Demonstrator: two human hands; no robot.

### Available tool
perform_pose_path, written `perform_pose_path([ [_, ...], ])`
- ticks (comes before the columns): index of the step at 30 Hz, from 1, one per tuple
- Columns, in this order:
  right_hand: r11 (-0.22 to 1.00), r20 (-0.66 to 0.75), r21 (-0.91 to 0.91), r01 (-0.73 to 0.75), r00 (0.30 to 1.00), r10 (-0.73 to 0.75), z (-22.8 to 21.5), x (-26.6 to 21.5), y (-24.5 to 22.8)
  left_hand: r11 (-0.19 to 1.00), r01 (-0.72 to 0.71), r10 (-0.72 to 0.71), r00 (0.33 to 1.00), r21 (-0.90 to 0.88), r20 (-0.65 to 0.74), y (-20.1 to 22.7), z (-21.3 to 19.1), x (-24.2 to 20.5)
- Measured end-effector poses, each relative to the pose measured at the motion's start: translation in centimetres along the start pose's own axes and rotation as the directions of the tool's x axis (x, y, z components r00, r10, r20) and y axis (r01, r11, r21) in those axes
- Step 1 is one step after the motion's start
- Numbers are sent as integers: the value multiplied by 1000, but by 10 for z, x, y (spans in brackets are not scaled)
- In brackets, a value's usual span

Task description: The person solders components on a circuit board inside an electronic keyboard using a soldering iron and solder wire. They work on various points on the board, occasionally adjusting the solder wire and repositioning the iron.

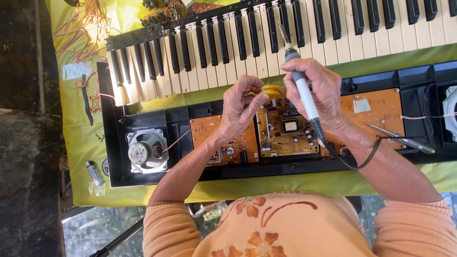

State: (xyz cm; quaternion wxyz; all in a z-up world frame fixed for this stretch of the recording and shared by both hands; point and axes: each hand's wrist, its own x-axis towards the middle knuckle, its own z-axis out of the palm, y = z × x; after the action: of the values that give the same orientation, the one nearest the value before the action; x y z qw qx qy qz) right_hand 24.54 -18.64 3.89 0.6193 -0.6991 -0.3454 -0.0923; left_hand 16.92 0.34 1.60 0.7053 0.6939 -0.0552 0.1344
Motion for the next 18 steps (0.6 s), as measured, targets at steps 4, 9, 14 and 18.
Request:
perform_pose_path([
  [4, 999, -14, -13, -50, 999, 49, 1, -2, 1, 997, -14, 12, 1000, 77, 25, -1, -4, 1],
  [9, 966, 28, 173, -191, 982, 189, 5, 3, -7, 988, -48, 46, 999, 146, 20, 0, -8, 5],
  [14, 986, 38, 77, -145, 989, 142, 4, 3, -6, 898, -199, 211, 977, 393, 13, -5, -7, 9],
  [18, 988, 77, 86, -130, 989, 123, 6, 5, -15, 776, -347, 371, 926, 526, 65, 0, -7, 14],
])
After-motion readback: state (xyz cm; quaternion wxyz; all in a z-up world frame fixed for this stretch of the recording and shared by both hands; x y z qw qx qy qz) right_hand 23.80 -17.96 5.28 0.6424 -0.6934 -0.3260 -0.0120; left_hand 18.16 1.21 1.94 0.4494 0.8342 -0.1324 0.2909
